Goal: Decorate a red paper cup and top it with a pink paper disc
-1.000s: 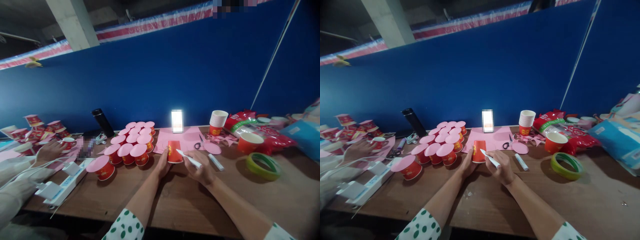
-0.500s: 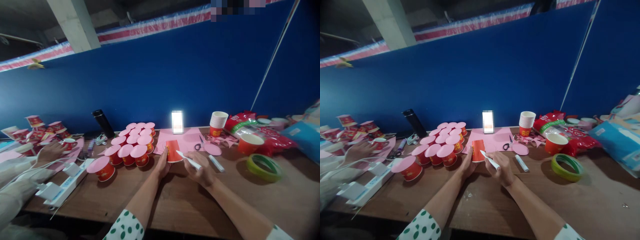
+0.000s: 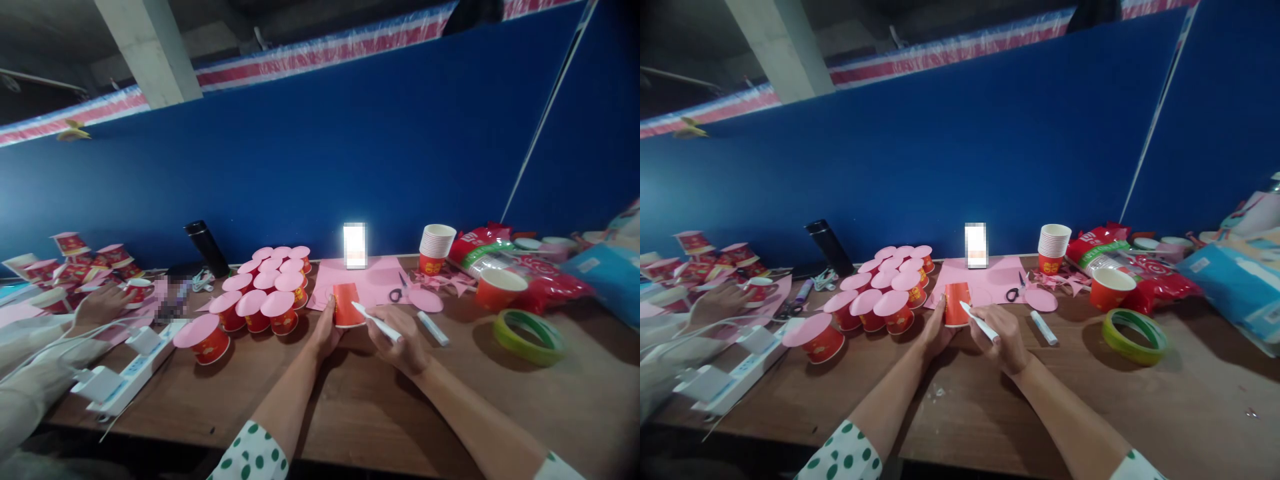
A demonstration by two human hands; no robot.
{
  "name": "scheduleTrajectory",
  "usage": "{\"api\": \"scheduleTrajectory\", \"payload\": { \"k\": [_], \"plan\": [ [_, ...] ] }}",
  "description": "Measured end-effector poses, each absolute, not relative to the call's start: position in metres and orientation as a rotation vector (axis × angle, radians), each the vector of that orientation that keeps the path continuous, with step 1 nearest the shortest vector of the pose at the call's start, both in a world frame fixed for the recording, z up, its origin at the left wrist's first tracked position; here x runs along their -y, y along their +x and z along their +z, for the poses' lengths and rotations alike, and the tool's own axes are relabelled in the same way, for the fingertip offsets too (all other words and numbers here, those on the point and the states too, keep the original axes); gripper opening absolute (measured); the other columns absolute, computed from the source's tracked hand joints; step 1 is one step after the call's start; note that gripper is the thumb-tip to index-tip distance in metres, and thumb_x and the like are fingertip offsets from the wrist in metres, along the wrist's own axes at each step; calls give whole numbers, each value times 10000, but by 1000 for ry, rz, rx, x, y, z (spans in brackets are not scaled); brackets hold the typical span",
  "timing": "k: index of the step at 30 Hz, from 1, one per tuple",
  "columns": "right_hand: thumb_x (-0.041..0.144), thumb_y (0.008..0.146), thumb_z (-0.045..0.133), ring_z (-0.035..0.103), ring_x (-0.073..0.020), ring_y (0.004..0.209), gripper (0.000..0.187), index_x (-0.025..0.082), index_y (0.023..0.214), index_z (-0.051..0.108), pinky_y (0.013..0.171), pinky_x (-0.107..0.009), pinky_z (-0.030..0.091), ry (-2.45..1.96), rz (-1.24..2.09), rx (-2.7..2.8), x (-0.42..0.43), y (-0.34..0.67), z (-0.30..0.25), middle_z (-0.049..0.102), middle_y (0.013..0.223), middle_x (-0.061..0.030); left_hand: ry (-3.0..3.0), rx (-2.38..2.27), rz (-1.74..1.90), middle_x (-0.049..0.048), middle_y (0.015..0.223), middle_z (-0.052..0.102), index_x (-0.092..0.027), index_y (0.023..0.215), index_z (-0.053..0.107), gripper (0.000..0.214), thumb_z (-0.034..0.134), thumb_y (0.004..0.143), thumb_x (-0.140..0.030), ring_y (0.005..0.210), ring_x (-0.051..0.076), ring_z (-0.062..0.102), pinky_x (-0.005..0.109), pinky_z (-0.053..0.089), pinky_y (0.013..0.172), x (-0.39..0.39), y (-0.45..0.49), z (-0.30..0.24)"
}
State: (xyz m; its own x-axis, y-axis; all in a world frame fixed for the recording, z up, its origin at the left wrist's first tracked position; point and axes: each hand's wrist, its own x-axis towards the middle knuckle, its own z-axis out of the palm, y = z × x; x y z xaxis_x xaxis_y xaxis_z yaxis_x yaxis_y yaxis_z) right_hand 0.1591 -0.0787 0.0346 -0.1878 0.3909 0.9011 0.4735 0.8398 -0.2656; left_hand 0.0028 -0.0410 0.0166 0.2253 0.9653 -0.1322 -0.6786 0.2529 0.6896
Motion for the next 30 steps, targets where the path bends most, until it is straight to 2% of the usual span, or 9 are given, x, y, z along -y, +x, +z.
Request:
{"api": "scheduleTrajectory", "payload": {
  "k": [21,30],
  "plan": [
    [83,801,569,632,-180,816,228,186,1003,592,741,-317,515,-655,-55,1823,79,159,34,671,862,-69,644,-567,1206,147,1072,680,-92,1092,625,434,494,869,-442,1094,265,595,430,408,1015,41,5,15],
    [129,831,537,649,-188,790,198,191,1011,591,714,-324,525,-672,-64,1838,78,159,34,677,868,-78,665,-544,1186,152,1070,680,-83,1075,632,454,511,856,-462,1097,271,593,427,398,1023,40,5,12]
  ]
}}
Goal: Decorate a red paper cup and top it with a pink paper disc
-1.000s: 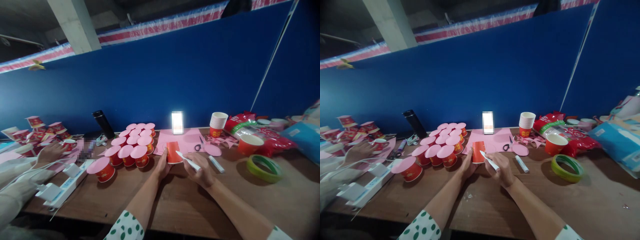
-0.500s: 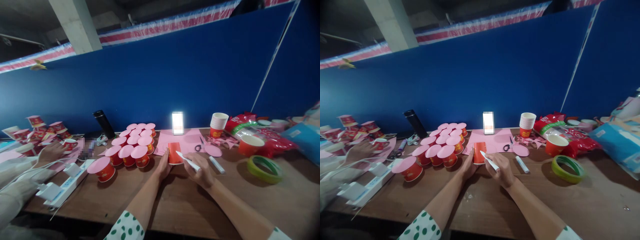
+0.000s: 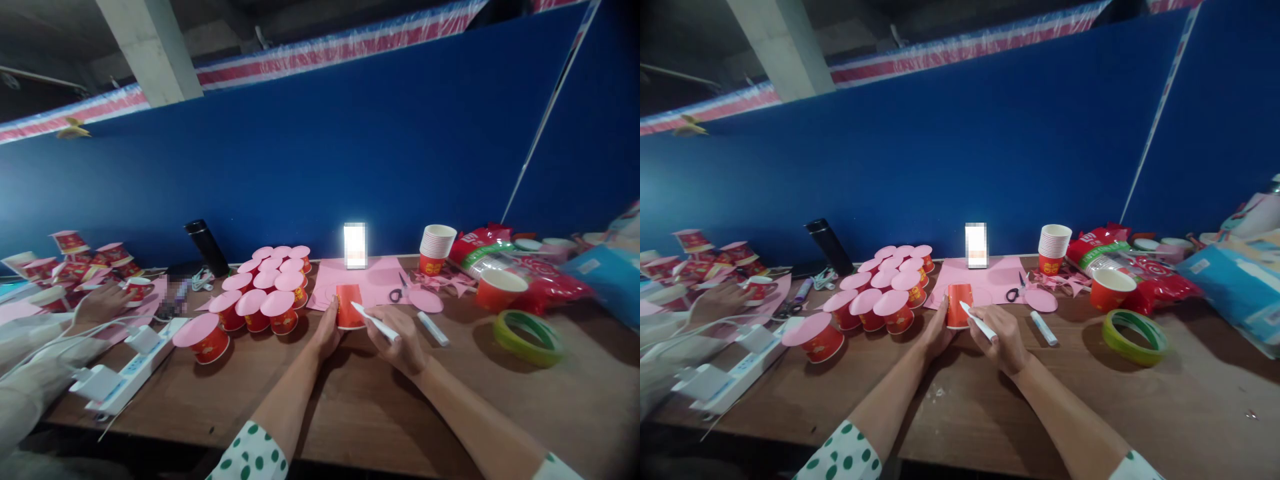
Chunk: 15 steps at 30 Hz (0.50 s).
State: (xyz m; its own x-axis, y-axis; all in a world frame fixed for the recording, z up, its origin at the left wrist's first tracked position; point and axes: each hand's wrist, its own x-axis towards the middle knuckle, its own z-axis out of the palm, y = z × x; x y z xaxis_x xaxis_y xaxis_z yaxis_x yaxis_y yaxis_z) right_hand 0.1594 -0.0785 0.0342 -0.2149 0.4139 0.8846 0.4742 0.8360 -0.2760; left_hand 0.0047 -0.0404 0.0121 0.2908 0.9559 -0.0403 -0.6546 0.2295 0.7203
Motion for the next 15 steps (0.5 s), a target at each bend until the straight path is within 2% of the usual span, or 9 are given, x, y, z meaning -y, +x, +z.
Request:
{"api": "scheduleTrajectory", "payload": {
  "k": [15],
  "plan": [
    [125,827,547,641,-192,792,206,197,1016,589,722,-342,525,-702,-68,1802,76,161,30,670,868,-71,730,-536,1175,145,1065,682,-86,1094,629,475,507,855,-478,1094,262,591,405,384,1027,40,5,8]
  ]
}}
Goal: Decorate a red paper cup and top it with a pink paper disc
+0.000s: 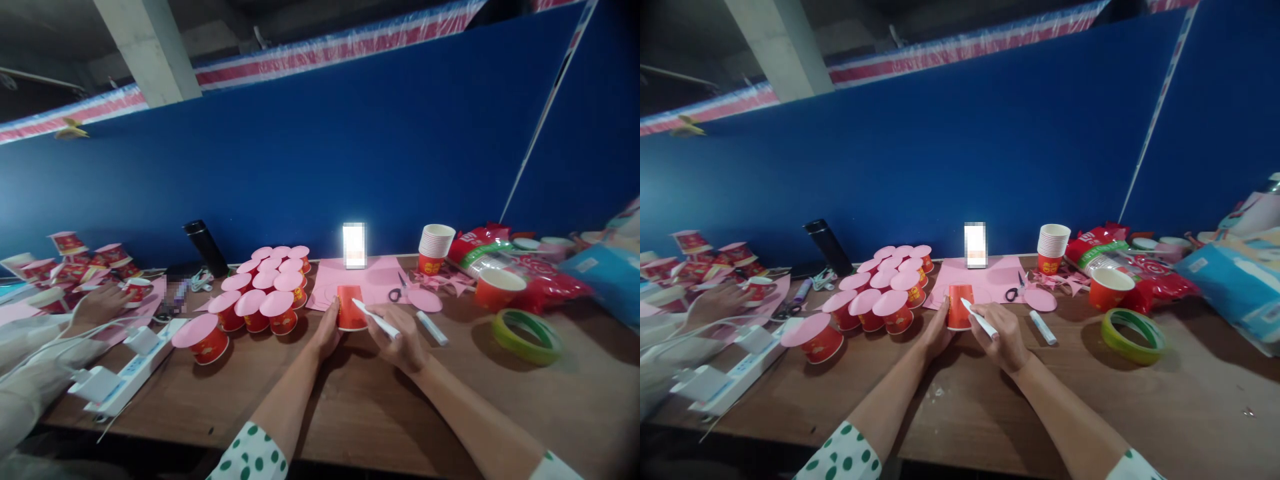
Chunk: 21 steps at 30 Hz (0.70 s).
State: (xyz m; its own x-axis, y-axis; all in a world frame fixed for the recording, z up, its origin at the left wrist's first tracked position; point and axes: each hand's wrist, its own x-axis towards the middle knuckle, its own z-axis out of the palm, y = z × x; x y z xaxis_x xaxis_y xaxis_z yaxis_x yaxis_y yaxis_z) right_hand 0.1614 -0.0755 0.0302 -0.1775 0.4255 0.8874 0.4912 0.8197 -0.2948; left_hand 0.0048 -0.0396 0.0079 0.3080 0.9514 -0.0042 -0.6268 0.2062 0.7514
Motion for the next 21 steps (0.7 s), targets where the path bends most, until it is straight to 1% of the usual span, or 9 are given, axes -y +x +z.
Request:
{"api": "scheduleTrajectory", "payload": {
  "k": [16,21],
  "plan": [
    [163,826,536,628,-182,736,148,201,959,588,679,-323,515,-704,-71,1808,76,161,34,660,812,-56,699,-549,1179,147,1027,693,-77,1042,645,455,529,844,-470,1079,265,603,397,406,1014,40,4,10],
    [140,823,531,617,-182,742,151,195,954,583,682,-326,507,-709,-60,1832,78,161,34,656,813,-61,667,-570,1189,142,1020,696,-80,1041,643,444,532,845,-462,1058,262,614,406,418,1004,40,5,11]
  ]
}}
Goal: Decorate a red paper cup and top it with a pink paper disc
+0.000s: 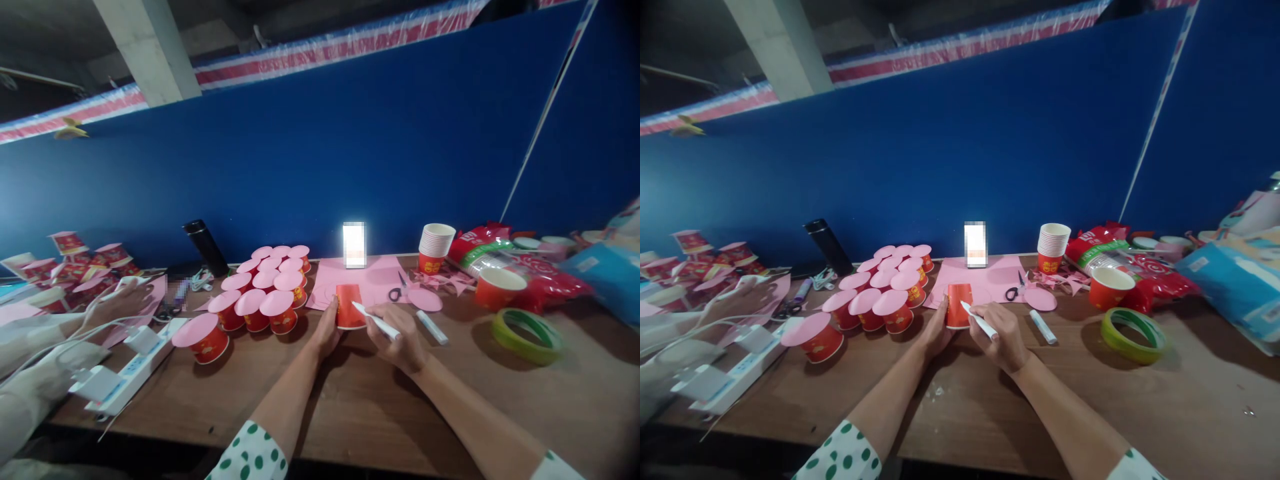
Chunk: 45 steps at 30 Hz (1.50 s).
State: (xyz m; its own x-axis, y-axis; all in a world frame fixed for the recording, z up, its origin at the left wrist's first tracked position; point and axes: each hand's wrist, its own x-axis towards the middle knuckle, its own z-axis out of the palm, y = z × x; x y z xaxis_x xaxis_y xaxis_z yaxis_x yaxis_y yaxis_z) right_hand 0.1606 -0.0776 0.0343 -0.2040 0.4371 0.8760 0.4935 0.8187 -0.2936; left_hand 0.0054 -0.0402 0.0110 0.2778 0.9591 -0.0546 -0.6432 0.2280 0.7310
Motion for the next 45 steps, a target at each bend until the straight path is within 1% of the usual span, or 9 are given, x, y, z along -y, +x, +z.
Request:
{"api": "scheduleTrajectory", "payload": {
  "k": [7,13,18,22,28,34,39,45],
  "plan": [
    [164,834,518,619,-175,721,122,197,919,599,666,-313,512,-696,-48,1827,81,159,41,648,773,-53,665,-582,1200,142,1020,696,-80,1049,640,440,528,849,-456,1052,260,617,401,419,1004,40,5,12],
    [150,834,521,625,-173,707,132,196,931,599,659,-312,515,-681,-83,1815,81,159,42,659,774,-53,672,-556,1198,143,1038,690,-85,1067,634,459,532,842,-472,1057,265,614,412,416,1005,40,6,12],
    [122,830,536,630,-183,761,171,199,974,587,686,-327,516,-675,-62,1814,80,159,38,665,826,-62,694,-533,1182,147,1052,685,-86,1056,639,451,523,847,-469,1088,267,596,401,402,1016,40,6,11],
    [138,837,529,631,-185,767,166,199,980,587,690,-329,519,-680,-37,1828,79,159,37,664,843,-66,718,-515,1170,147,1057,683,-88,1051,640,454,504,855,-474,1095,267,591,406,401,1016,39,5,9],
    [119,821,527,617,-169,701,153,198,933,596,652,-307,508,-641,-75,1803,82,157,42,655,767,-47,610,-603,1201,152,1066,678,-80,1067,628,446,503,860,-455,1078,265,601,409,418,1006,41,4,15],
    [141,826,523,627,-173,721,162,192,958,601,663,-301,510,-638,-97,1838,83,156,41,669,798,-60,562,-637,1213,161,1065,675,-67,1105,612,470,502,860,-453,1064,271,610,394,439,988,41,3,18],
    [124,831,527,632,-174,738,177,191,984,587,676,-309,515,-648,-100,1842,82,156,40,674,814,-60,566,-635,1208,168,1046,680,-46,1129,590,470,481,878,-428,1059,265,612,391,450,975,42,4,19],
    [112,828,536,631,-175,736,186,195,986,591,676,-311,520,-647,-118,1833,82,156,41,675,819,-61,553,-644,1212,162,1030,684,-47,1114,596,448,451,896,-410,1057,255,614,395,452,973,44,5,22]
  ]
}}
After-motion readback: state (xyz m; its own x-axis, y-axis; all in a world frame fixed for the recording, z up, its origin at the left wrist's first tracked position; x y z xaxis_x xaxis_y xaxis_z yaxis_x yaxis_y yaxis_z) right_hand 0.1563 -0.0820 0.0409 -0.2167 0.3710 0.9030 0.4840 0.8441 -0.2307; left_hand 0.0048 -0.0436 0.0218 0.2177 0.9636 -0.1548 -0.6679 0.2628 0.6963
